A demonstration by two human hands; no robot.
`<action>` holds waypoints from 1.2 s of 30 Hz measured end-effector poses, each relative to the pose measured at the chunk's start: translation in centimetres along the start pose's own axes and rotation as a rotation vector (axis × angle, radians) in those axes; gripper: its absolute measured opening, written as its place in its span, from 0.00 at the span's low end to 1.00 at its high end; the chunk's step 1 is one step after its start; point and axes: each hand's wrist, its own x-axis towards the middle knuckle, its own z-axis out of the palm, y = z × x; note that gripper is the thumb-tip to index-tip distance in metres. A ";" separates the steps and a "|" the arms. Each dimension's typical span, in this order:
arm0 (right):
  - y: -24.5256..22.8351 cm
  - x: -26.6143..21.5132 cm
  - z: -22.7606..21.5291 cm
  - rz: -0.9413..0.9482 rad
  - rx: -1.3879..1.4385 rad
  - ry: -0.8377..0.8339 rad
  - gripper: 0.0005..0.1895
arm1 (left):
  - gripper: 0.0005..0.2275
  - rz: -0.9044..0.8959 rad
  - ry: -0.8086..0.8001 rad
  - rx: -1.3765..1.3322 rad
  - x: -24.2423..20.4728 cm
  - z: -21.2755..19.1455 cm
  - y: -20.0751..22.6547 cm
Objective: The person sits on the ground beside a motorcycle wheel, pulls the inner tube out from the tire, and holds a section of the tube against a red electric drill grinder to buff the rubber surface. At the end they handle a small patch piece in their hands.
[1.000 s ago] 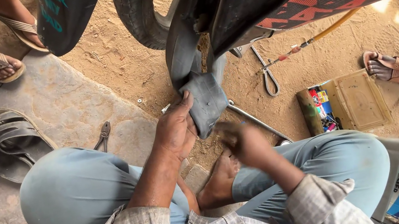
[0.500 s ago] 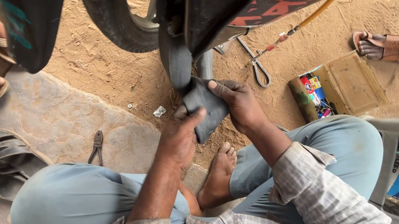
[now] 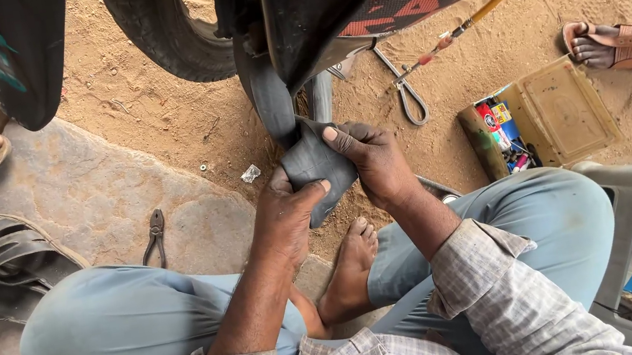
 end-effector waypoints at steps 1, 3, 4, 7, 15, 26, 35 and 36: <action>0.2 0.0 -0.1 -0.001 0.002 0.001 0.15 | 0.21 -0.001 -0.001 0.002 0.0 0.1 0.2; 0.5 0.0 -0.3 -0.020 -0.036 0.023 0.15 | 0.19 -0.037 0.070 0.045 -0.1 0.3 0.4; 0.7 0.0 -0.4 -0.020 -0.034 0.025 0.15 | 0.19 -0.038 0.070 0.047 0.0 0.1 0.1; 0.6 -0.1 -0.2 -0.037 -0.064 0.029 0.15 | 0.17 0.003 0.104 0.104 0.3 -0.6 -1.0; 0.1 -0.3 0.0 0.012 -0.033 0.024 0.17 | 0.15 -0.031 0.094 0.076 -0.3 0.7 0.7; -0.9 -0.7 0.0 0.039 0.123 -0.007 0.19 | 0.14 0.067 0.019 -0.111 -0.9 0.2 -1.0; 0.2 -0.1 -0.6 0.009 0.151 0.022 0.19 | 0.22 -0.121 0.060 -0.203 -1.3 1.7 -0.5; 0.0 -0.1 -0.6 0.009 0.137 0.022 0.19 | 0.23 -0.103 0.051 -0.204 -1.2 1.7 -0.7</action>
